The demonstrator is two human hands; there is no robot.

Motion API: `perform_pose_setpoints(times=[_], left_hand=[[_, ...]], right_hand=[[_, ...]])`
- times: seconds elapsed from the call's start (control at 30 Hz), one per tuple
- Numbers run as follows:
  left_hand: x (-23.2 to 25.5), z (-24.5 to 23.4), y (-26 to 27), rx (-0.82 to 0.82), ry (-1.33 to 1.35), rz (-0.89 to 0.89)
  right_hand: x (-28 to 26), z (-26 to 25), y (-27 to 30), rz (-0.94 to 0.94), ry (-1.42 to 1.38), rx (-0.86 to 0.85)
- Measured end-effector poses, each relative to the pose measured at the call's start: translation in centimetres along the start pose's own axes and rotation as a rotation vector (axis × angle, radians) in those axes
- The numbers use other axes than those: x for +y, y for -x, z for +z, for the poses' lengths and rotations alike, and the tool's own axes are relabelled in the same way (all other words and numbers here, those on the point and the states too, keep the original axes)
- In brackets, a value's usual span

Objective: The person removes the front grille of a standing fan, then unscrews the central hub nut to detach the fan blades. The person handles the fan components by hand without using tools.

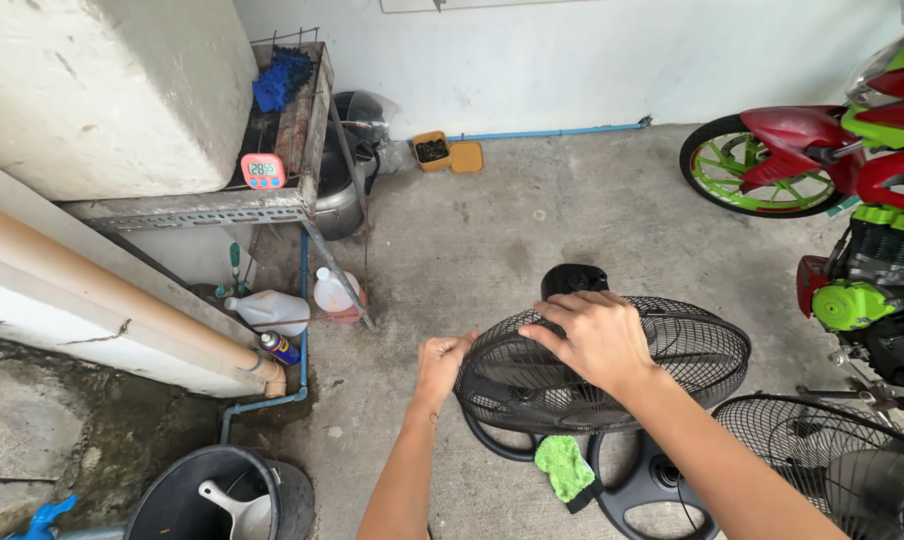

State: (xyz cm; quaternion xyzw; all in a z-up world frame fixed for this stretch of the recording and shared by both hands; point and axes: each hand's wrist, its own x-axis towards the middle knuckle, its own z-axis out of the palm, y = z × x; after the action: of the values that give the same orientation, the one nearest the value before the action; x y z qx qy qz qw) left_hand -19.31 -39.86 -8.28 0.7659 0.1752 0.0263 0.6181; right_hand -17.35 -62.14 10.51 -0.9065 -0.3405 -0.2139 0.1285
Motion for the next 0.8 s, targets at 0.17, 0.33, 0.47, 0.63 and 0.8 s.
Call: perform_pose_setpoints(times=[0.17, 0.33, 0.47, 0.63, 0.8], left_hand=[[0.0, -0.3, -0.4, -0.043, -0.139, 0.012], [-1.3, -2.3, -1.2, -0.036, -0.413, -0.071], [-6.1, -2.0, 1.6, 0.101, 0.255, -0.232], [-8.2, 0.9, 4.7, 0.055, 0.637, -0.286], [-9.4, 3.2, 4.3, 0.141, 0.863, -0.079]], right_hand=[[0.0, -0.1, -0.1, 0.010, -0.010, -0.037], [-0.8, 0.1, -0.5, 0.051, -0.014, -0.061], [-1.8, 0.7, -1.6, 0.025, 0.017, -0.007], [-5.8, 7.1, -3.8, -0.315, 0.093, -0.277], [-8.2, 18.9, -6.5, -0.575, 0.253, -0.671]])
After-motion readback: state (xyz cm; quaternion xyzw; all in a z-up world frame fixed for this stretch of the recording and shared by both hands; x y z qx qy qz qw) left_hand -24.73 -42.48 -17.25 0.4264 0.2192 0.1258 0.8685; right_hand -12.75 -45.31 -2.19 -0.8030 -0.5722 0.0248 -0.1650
